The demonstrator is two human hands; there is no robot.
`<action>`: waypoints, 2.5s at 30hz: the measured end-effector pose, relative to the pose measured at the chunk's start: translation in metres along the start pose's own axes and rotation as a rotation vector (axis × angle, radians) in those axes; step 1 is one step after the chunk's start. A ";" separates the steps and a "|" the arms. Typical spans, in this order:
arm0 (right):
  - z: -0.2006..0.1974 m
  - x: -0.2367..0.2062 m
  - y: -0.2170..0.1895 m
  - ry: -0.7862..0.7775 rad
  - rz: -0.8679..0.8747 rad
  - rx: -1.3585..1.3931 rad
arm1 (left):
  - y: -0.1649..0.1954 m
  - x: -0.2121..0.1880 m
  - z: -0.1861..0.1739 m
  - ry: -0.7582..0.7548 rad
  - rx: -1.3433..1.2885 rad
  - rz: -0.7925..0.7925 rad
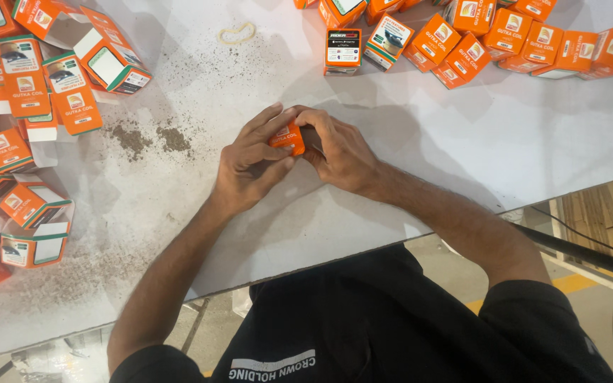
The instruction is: The person sits at a white table covered with small orange product boxes and plastic-wrapped items. They pick up a box, open and fold its flaps, place a wrapped item inside, close the box, and stack the finished box with others on the table, repeating this cycle.
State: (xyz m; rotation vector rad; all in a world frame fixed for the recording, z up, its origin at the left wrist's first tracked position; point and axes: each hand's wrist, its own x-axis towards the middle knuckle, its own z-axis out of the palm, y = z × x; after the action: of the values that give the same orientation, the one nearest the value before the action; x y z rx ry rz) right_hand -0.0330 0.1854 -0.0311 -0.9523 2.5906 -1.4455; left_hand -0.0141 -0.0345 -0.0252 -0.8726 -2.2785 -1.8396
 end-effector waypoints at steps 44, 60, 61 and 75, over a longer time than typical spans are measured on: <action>-0.007 0.007 -0.013 -0.022 -0.041 -0.035 | 0.005 0.001 -0.016 -0.004 0.327 0.123; -0.004 0.010 -0.014 -0.007 -0.113 -0.119 | 0.010 -0.007 -0.012 -0.156 0.783 0.371; -0.004 0.012 -0.014 -0.003 -0.166 -0.166 | 0.010 -0.006 -0.013 -0.170 0.763 0.342; -0.005 0.015 -0.009 -0.037 -0.235 -0.197 | 0.004 -0.015 -0.018 0.069 0.254 0.206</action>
State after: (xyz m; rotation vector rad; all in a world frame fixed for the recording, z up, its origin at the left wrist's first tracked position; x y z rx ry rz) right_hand -0.0419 0.1775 -0.0174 -1.3336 2.7083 -1.2142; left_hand -0.0051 -0.0558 -0.0229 -0.9443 -2.2206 -1.4364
